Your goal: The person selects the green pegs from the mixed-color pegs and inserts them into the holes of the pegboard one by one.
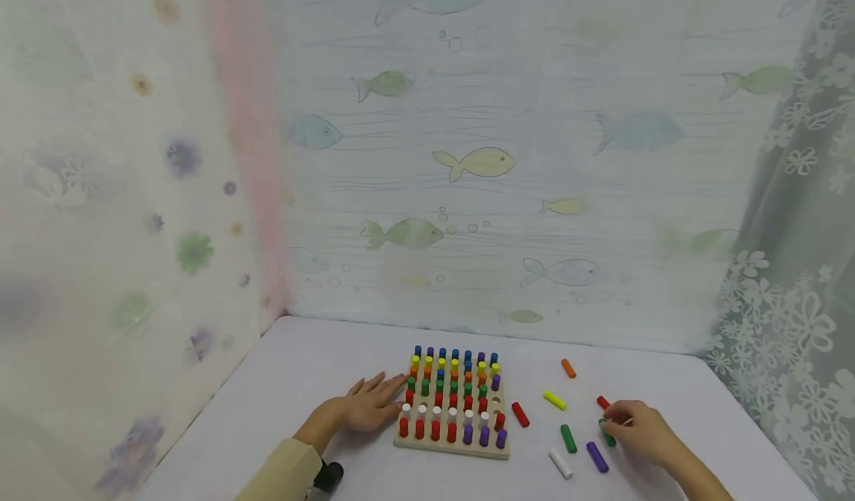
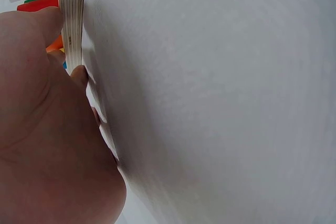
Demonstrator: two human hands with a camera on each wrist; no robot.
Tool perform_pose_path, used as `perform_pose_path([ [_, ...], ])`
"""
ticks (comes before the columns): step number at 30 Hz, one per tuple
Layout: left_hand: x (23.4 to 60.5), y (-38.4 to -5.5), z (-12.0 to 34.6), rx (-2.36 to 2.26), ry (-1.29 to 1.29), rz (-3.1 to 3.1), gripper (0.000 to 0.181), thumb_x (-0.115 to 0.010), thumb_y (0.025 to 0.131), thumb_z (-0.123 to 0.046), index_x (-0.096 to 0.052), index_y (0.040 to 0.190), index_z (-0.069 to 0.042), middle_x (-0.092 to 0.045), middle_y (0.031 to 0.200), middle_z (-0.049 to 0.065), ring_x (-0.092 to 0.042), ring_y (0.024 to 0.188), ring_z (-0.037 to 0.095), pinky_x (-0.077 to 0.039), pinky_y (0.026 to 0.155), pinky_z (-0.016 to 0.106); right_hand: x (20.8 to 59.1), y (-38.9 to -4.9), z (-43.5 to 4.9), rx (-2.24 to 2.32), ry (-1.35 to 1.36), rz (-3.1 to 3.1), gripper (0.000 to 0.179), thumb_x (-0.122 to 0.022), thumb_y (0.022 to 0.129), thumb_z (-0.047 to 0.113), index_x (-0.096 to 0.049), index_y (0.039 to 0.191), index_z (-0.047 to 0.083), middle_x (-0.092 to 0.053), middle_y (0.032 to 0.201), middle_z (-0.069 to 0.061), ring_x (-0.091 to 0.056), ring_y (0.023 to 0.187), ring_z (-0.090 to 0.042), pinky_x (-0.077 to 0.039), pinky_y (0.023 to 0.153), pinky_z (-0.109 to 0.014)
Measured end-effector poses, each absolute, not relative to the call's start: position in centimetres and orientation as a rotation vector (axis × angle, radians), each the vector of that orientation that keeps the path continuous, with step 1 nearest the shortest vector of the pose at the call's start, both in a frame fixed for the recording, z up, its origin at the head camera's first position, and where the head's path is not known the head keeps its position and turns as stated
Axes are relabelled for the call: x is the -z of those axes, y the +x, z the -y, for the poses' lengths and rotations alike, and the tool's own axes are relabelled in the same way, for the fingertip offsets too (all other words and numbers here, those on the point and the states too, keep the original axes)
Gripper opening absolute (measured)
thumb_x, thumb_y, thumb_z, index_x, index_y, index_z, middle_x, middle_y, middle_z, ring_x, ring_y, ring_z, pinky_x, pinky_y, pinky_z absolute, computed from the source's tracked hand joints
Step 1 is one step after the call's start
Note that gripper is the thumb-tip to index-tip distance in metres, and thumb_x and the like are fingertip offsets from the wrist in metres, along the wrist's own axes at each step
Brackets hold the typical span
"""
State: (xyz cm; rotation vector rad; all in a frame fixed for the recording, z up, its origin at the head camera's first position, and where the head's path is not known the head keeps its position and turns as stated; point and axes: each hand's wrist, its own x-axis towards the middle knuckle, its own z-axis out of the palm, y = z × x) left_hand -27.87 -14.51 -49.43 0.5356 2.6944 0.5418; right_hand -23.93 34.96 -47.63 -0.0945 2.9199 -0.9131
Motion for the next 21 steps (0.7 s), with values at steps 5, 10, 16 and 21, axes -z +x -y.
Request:
perform_pose_path([
  [5,51.0,-28.8,14.8,-0.544,0.547,-2.708,0.07,-0.04,0.105,-0.057,-0.022,0.165,-0.024,-0.028,0.168,0.002,-0.011,0.158,0.032,-0.003,0.124,0.061,47.8,-24.0,-34.1,0.924,-0.108,-2.944,0.018,-0.074,0.087,0.01,-0.071,0.1,-0.001,-0.064,0.084,-0.001,-0.057,0.078,-0.017,-0.051,0.068,-0.036],
  [10,51.4,-29.1,15.0,-0.548,0.558,-2.714,0.071,-0.039,0.105,-0.058,-0.021,0.165,-0.023,-0.028,0.169,0.003,-0.01,0.158,0.032,-0.002,0.124,0.062,48.1,-24.1,-33.1,0.893,-0.146,-2.993,0.01,-0.075,0.085,0.007,-0.069,0.092,0.002,-0.062,0.08,0.0,-0.055,0.074,-0.016,-0.048,0.064,-0.03],
  [16,51.2,-28.8,14.9,-0.577,0.57,-2.714,0.071,-0.04,0.105,-0.057,-0.023,0.164,-0.021,-0.029,0.168,0.004,-0.011,0.158,0.033,-0.002,0.123,0.063,47.9,-24.6,-32.0,0.902,-0.135,-2.978,0.006,-0.073,0.086,0.006,-0.067,0.087,0.006,-0.062,0.08,0.0,-0.056,0.074,-0.015,-0.049,0.066,-0.031],
  [21,51.1,-28.8,14.9,-0.581,0.57,-2.707,0.072,-0.04,0.105,-0.058,-0.023,0.164,-0.022,-0.028,0.168,0.004,-0.011,0.158,0.033,-0.002,0.123,0.063,47.6,-25.0,-31.7,0.945,-0.122,-2.963,0.003,-0.072,0.087,0.006,-0.07,0.089,0.004,-0.065,0.081,0.0,-0.058,0.075,-0.016,-0.051,0.067,-0.032],
])
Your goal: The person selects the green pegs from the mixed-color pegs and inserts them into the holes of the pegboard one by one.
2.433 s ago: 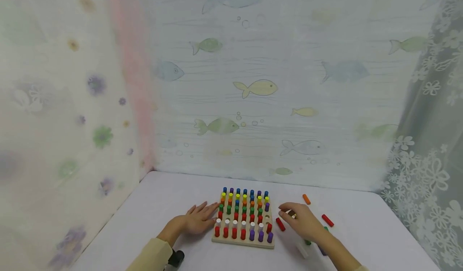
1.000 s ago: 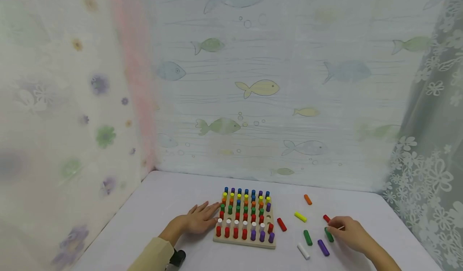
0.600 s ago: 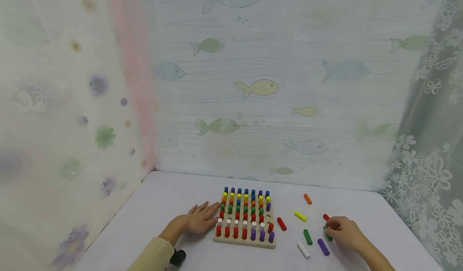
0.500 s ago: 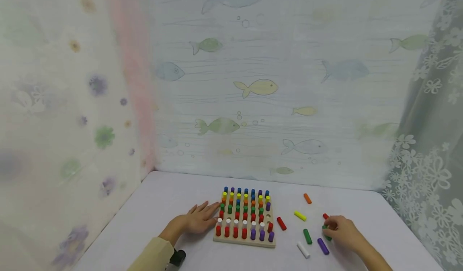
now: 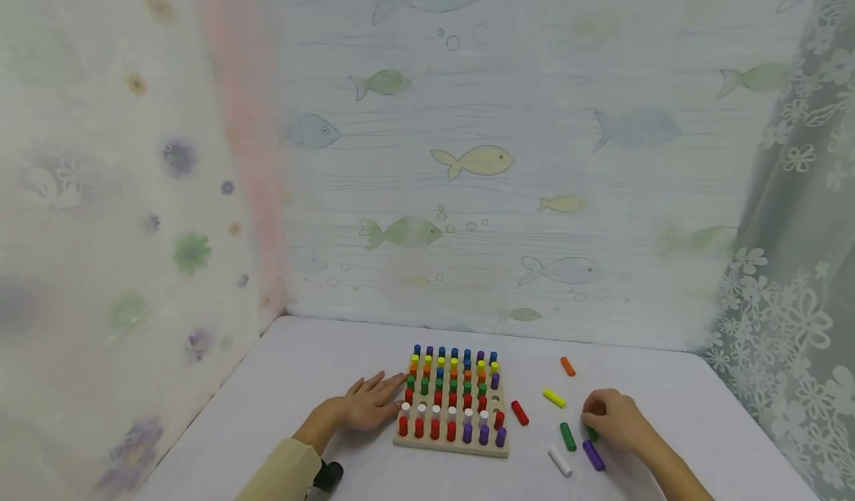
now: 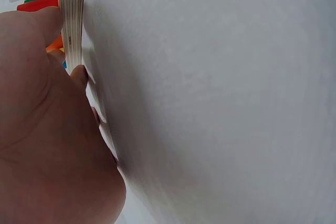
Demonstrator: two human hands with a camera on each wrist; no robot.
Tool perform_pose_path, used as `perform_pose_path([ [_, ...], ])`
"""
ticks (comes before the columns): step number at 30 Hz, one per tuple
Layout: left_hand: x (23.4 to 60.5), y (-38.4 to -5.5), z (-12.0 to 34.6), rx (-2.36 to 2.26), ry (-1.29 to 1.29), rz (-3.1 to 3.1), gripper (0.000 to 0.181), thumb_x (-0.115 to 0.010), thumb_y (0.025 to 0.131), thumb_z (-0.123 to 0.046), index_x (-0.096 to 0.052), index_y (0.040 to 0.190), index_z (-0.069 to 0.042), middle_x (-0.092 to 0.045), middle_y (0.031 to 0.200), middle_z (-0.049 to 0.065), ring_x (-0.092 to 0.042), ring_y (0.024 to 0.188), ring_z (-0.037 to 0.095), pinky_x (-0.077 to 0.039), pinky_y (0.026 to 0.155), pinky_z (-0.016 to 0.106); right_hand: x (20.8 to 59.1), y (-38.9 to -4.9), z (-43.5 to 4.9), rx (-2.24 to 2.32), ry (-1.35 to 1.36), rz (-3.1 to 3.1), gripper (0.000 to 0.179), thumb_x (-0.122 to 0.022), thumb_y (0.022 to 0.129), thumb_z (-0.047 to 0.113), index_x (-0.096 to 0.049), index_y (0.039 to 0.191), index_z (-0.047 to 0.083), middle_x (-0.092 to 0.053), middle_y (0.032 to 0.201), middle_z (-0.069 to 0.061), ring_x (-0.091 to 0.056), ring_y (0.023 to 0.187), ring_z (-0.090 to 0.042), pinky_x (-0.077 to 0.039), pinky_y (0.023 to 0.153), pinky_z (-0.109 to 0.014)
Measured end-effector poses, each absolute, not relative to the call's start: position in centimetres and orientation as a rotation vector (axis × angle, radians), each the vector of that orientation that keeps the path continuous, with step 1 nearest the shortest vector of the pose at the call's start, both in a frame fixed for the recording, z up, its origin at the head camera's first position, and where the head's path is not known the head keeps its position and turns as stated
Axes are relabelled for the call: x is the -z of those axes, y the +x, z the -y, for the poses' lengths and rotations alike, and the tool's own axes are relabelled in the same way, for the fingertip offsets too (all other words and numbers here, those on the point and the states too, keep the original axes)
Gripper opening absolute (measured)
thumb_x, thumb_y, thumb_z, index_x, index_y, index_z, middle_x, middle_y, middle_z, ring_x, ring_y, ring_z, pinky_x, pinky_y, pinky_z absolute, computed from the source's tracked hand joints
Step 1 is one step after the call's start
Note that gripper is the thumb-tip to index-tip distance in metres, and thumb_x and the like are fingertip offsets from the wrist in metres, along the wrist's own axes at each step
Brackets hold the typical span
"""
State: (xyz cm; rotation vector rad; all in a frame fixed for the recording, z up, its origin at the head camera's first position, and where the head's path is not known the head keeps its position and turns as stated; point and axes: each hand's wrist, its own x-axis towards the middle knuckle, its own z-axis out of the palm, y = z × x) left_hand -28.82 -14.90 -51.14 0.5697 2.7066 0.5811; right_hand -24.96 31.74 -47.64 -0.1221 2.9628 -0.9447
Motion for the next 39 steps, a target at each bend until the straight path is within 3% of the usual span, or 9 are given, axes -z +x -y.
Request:
perform_pose_path([
  [9,51.0,-28.9,14.9,-0.571,0.569,-2.701,0.071,-0.039,0.106,-0.057,-0.02,0.165,-0.023,-0.027,0.169,0.004,-0.009,0.158,0.034,0.0,0.123,0.063,46.4,-25.0,-30.7,1.219,-0.03,-2.809,0.023,-0.068,0.097,0.014,-0.071,0.111,-0.003,-0.071,0.09,-0.002,-0.064,0.08,-0.017,-0.055,0.067,-0.032],
  [17,50.9,-28.8,14.8,-0.586,0.561,-2.705,0.071,-0.041,0.105,-0.055,-0.023,0.164,-0.021,-0.028,0.168,0.004,-0.01,0.158,0.033,-0.001,0.124,0.063,45.5,-24.9,-28.9,1.454,-0.05,-2.7,0.029,-0.064,0.101,0.016,-0.068,0.118,-0.006,-0.072,0.094,-0.005,-0.067,0.085,-0.021,-0.055,0.067,-0.03],
  [31,51.1,-28.7,14.8,-0.593,0.555,-2.705,0.071,-0.042,0.105,-0.054,-0.023,0.164,-0.021,-0.029,0.168,0.004,-0.011,0.158,0.033,-0.002,0.123,0.063,45.4,-25.3,-26.2,1.643,-0.315,-2.646,0.03,-0.069,0.098,0.016,-0.067,0.116,-0.008,-0.073,0.104,-0.012,-0.072,0.091,-0.021,-0.059,0.076,-0.027],
  [39,50.9,-28.7,14.8,-0.59,0.551,-2.697,0.07,-0.042,0.105,-0.053,-0.023,0.164,-0.02,-0.029,0.168,0.005,-0.01,0.158,0.033,-0.001,0.123,0.063,45.8,-25.7,-24.4,1.632,-0.355,-2.705,0.024,-0.071,0.096,0.014,-0.069,0.111,-0.005,-0.075,0.099,-0.009,-0.073,0.09,-0.028,-0.06,0.075,-0.029],
])
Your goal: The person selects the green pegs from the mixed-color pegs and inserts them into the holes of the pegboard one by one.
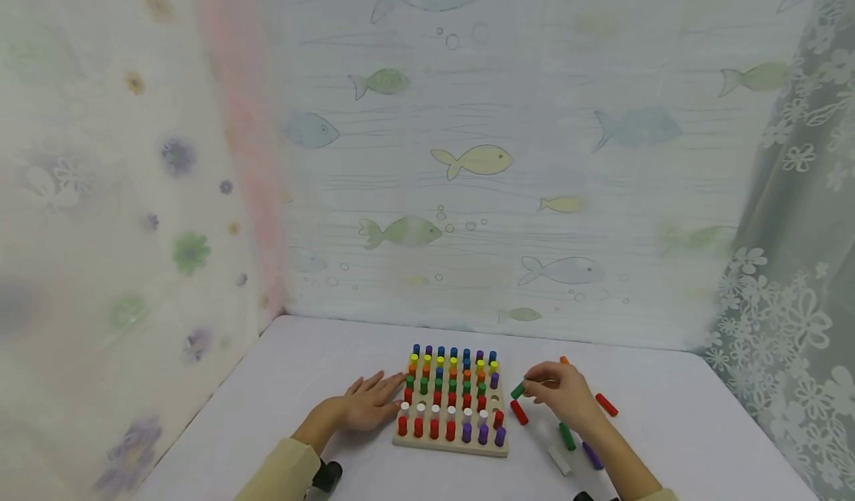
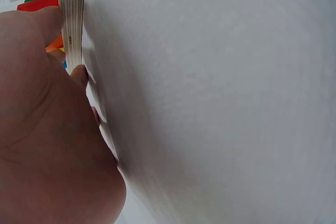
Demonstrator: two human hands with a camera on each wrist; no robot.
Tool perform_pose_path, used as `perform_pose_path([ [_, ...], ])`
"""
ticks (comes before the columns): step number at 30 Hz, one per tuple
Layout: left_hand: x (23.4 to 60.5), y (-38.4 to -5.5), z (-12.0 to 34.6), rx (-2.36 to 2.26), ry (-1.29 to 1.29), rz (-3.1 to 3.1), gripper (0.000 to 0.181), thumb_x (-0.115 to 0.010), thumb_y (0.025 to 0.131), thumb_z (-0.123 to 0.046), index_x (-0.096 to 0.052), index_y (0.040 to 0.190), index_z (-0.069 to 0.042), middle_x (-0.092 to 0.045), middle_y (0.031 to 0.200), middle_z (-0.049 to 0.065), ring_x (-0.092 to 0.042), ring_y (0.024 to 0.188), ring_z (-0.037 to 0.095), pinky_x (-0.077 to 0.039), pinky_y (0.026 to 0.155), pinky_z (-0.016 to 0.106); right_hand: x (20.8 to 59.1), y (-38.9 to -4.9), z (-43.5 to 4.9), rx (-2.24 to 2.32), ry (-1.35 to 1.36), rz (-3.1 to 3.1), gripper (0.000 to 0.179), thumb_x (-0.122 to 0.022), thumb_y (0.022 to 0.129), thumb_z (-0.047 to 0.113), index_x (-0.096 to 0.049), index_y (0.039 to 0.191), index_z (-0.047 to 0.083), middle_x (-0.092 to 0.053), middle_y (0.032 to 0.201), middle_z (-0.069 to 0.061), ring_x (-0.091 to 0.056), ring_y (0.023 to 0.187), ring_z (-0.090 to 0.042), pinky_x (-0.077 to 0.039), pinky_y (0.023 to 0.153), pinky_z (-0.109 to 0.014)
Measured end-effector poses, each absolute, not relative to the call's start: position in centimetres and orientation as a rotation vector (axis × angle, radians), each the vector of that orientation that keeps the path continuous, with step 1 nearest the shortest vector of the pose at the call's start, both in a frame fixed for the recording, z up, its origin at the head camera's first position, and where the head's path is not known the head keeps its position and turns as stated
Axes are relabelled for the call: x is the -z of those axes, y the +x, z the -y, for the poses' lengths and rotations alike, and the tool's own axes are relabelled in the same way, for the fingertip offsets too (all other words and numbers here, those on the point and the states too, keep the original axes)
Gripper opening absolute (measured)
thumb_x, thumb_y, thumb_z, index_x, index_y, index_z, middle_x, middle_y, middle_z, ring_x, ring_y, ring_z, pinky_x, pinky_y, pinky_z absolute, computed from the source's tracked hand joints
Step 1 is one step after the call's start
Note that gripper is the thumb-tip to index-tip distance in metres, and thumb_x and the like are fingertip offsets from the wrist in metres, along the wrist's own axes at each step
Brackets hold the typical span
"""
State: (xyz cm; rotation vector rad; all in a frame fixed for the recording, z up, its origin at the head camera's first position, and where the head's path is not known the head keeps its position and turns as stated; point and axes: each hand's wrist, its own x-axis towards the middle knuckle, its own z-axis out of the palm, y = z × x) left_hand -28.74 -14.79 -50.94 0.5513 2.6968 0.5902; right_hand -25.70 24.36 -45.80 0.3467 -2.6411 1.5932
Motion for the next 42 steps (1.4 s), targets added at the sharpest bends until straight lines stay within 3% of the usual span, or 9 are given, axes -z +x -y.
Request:
perform_pose_path([
  [23,50.6,-28.6,14.8,-0.61,0.574,-2.688,0.073,-0.041,0.105,-0.057,-0.022,0.164,-0.019,-0.028,0.168,0.007,-0.01,0.158,0.034,0.0,0.123,0.063,47.4,-27.0,-20.7,-1.305,0.364,2.694,0.007,-0.074,0.093,0.006,-0.073,0.1,0.006,-0.073,0.091,0.0,-0.068,0.081,-0.013,-0.059,0.073,-0.025],
  [31,51.0,-28.7,14.9,-0.592,0.577,-2.701,0.075,-0.039,0.104,-0.06,-0.022,0.165,-0.02,-0.027,0.169,0.005,-0.01,0.158,0.034,0.0,0.123,0.063,47.5,-27.0,-20.1,-1.28,0.301,2.741,0.008,-0.077,0.091,0.009,-0.073,0.099,0.008,-0.072,0.089,-0.001,-0.064,0.08,-0.013,-0.059,0.075,-0.03],
  [42,51.1,-28.8,14.8,-0.582,0.571,-2.712,0.073,-0.039,0.104,-0.06,-0.021,0.165,-0.023,-0.027,0.169,0.004,-0.01,0.158,0.035,-0.001,0.123,0.065,47.7,-27.1,-20.0,-1.173,0.429,2.743,0.008,-0.077,0.09,0.003,-0.073,0.096,0.006,-0.073,0.088,0.002,-0.066,0.081,-0.013,-0.061,0.079,-0.035],
])
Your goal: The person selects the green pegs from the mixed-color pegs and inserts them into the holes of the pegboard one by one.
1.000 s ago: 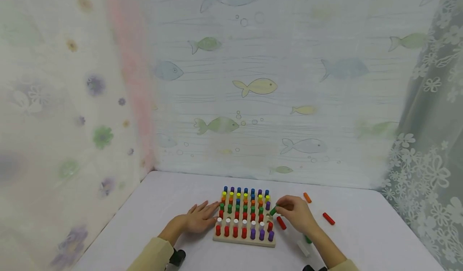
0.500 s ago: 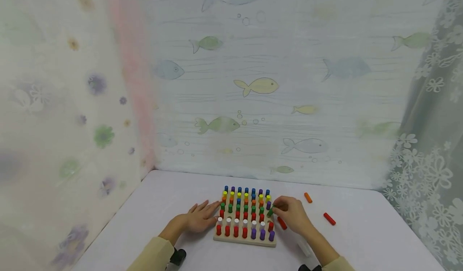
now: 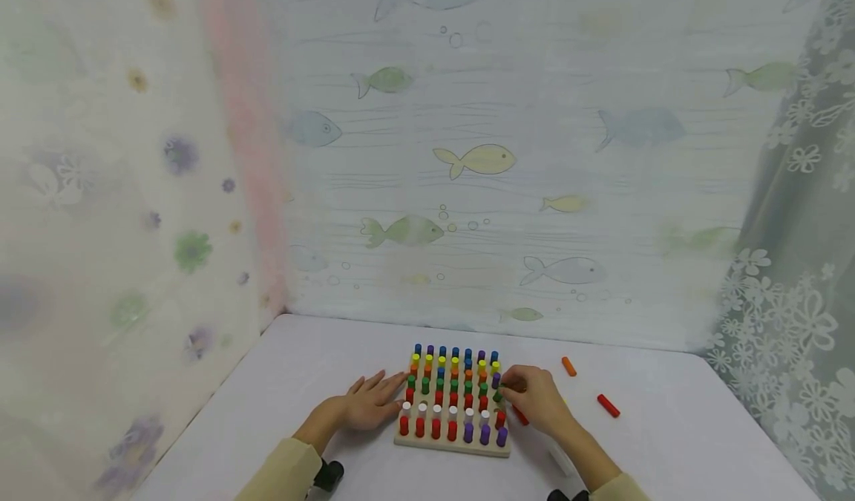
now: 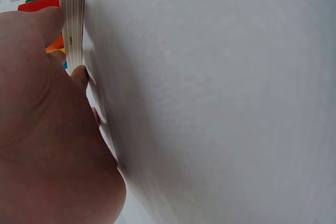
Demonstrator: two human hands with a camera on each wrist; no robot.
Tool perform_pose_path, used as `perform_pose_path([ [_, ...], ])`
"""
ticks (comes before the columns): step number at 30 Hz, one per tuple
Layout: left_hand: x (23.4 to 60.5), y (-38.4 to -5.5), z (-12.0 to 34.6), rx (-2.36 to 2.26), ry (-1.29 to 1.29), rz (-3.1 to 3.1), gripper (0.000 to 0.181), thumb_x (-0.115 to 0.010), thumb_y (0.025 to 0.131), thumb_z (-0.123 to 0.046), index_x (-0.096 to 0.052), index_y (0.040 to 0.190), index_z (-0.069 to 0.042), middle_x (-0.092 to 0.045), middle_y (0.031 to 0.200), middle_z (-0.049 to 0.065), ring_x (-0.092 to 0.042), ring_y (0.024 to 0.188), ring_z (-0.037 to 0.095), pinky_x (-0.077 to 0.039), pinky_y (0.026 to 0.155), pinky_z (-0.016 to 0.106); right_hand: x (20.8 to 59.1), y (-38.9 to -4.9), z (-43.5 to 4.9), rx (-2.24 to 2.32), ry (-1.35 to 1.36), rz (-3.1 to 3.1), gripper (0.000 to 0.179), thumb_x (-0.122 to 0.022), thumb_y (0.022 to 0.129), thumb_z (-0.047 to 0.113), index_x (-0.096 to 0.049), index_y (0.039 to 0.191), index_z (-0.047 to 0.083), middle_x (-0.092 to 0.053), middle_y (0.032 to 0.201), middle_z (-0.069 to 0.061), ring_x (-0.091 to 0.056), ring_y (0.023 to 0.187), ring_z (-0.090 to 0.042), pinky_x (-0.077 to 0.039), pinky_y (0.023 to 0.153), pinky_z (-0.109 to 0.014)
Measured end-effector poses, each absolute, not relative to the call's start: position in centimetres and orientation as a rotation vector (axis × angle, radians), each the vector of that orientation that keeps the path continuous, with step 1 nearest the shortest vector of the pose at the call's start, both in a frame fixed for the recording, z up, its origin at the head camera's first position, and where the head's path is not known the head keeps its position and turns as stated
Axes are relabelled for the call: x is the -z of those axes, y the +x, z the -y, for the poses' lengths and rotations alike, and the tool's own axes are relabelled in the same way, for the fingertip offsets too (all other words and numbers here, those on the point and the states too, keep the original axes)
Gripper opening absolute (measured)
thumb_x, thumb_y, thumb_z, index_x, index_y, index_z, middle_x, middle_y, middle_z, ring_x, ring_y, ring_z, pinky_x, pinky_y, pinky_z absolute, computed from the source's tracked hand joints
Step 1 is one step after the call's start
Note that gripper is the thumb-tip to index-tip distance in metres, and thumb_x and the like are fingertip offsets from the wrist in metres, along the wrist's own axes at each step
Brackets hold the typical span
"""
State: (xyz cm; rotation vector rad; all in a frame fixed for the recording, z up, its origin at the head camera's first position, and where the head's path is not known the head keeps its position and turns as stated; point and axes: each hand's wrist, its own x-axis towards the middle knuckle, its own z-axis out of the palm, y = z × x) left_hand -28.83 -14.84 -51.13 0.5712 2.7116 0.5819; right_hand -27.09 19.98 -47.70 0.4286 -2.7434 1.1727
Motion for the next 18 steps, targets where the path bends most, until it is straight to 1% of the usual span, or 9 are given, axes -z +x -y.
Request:
perform_pose_path([
  [3,51.08,-28.79,14.83,-0.589,0.567,-2.707,0.073,-0.039,0.104,-0.059,-0.02,0.165,-0.024,-0.026,0.169,0.004,-0.008,0.158,0.035,0.001,0.123,0.065,47.78,-27.21,-19.96,-1.184,0.447,2.741,0.008,-0.078,0.089,0.004,-0.074,0.096,0.006,-0.073,0.089,0.0,-0.067,0.081,-0.013,-0.061,0.078,-0.034],
  [6,51.12,-28.78,14.86,-0.585,0.566,-2.715,0.073,-0.039,0.104,-0.059,-0.021,0.165,-0.023,-0.028,0.169,0.004,-0.009,0.158,0.034,0.0,0.123,0.065,47.82,-27.24,-19.87,-1.198,0.46,2.75,0.007,-0.077,0.089,0.004,-0.075,0.096,0.006,-0.074,0.09,-0.001,-0.067,0.082,-0.013,-0.06,0.076,-0.032],
  [11,51.19,-28.83,14.93,-0.59,0.566,-2.714,0.072,-0.04,0.105,-0.058,-0.022,0.164,-0.021,-0.028,0.168,0.005,-0.01,0.158,0.034,-0.001,0.123,0.064,47.75,-27.14,-19.77,-1.21,0.474,2.758,0.006,-0.076,0.09,0.004,-0.076,0.095,0.006,-0.074,0.091,0.0,-0.066,0.081,-0.012,-0.056,0.071,-0.027],
  [14,51.13,-28.86,14.96,-0.595,0.564,-2.709,0.072,-0.04,0.105,-0.058,-0.022,0.165,-0.021,-0.027,0.169,0.005,-0.01,0.158,0.034,0.0,0.123,0.063,47.68,-27.1,-19.86,-1.205,0.508,2.756,0.008,-0.076,0.09,0.004,-0.076,0.098,0.004,-0.074,0.092,-0.001,-0.067,0.082,-0.014,-0.058,0.073,-0.03],
  [18,50.99,-28.74,14.93,-0.599,0.56,-2.706,0.073,-0.04,0.105,-0.058,-0.022,0.165,-0.021,-0.027,0.169,0.004,-0.01,0.158,0.033,0.0,0.124,0.063,47.51,-27.02,-20.27,-1.198,0.591,2.771,0.016,-0.075,0.091,0.006,-0.075,0.106,0.001,-0.075,0.098,-0.005,-0.069,0.086,-0.018,-0.06,0.077,-0.036],
])
